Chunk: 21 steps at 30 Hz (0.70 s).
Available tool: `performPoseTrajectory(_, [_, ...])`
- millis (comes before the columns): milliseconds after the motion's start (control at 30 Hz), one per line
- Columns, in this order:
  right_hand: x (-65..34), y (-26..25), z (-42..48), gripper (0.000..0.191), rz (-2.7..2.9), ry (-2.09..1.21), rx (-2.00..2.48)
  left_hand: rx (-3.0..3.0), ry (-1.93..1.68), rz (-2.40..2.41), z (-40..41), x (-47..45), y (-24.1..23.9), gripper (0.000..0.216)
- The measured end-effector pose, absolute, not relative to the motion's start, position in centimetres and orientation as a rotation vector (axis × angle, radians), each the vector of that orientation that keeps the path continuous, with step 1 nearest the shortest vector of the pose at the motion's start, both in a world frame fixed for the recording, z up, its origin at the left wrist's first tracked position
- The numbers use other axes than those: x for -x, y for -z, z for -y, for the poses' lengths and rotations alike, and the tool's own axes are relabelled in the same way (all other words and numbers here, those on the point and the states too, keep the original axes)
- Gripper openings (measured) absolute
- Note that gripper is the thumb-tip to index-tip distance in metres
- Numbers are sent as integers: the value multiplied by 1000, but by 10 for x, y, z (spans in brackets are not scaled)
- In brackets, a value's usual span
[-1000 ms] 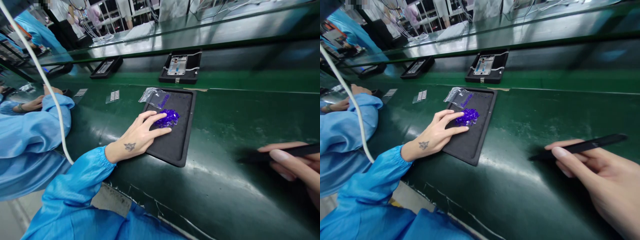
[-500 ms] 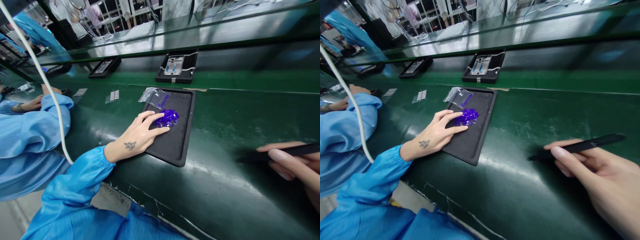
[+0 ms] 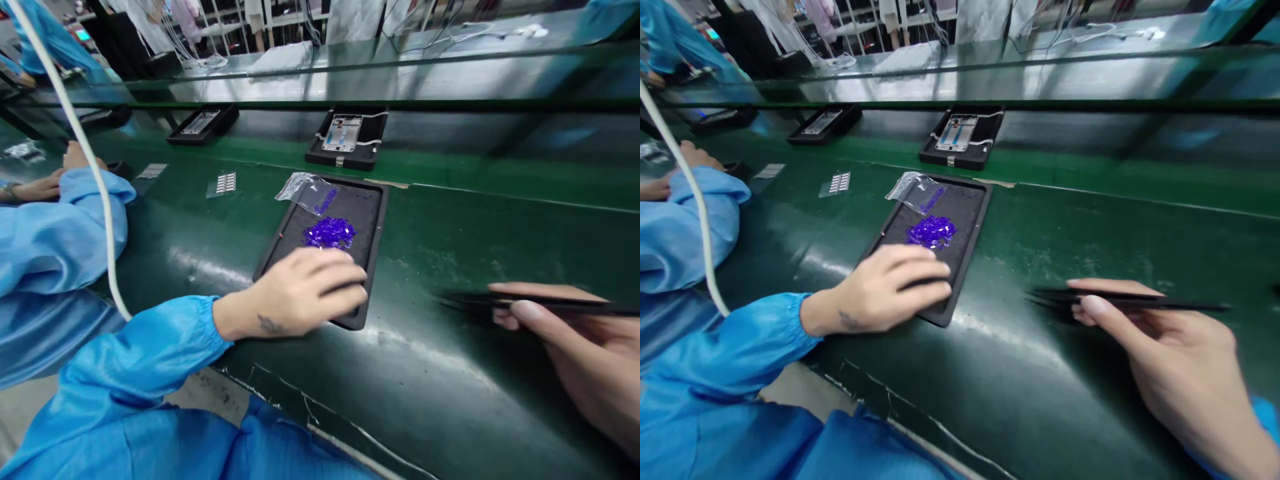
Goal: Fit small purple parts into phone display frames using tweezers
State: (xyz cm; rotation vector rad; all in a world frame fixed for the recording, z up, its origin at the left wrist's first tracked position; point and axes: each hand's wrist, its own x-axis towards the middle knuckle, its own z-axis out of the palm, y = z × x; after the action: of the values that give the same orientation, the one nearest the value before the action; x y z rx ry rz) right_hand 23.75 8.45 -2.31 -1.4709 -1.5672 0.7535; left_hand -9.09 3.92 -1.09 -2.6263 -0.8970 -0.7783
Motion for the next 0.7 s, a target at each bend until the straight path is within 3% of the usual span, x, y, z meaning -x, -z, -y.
performPoseTrajectory(133, [-188,15,-100,30,1486,-1059,1284,2710,985,344,-21,51,18,21])
performPoseTrajectory(200, [-158,15,-115,23,1631,-995,1147,2720,1073,214,-16,38,25,23])
performPoseTrajectory(367, [-106,15,-144,15,1934,-810,926,2790,1107,273,-14,31,32,23])
performPoseTrajectory(700, [-111,22,-145,16,2008,-867,951,2899,1056,328,-13,35,29,28])
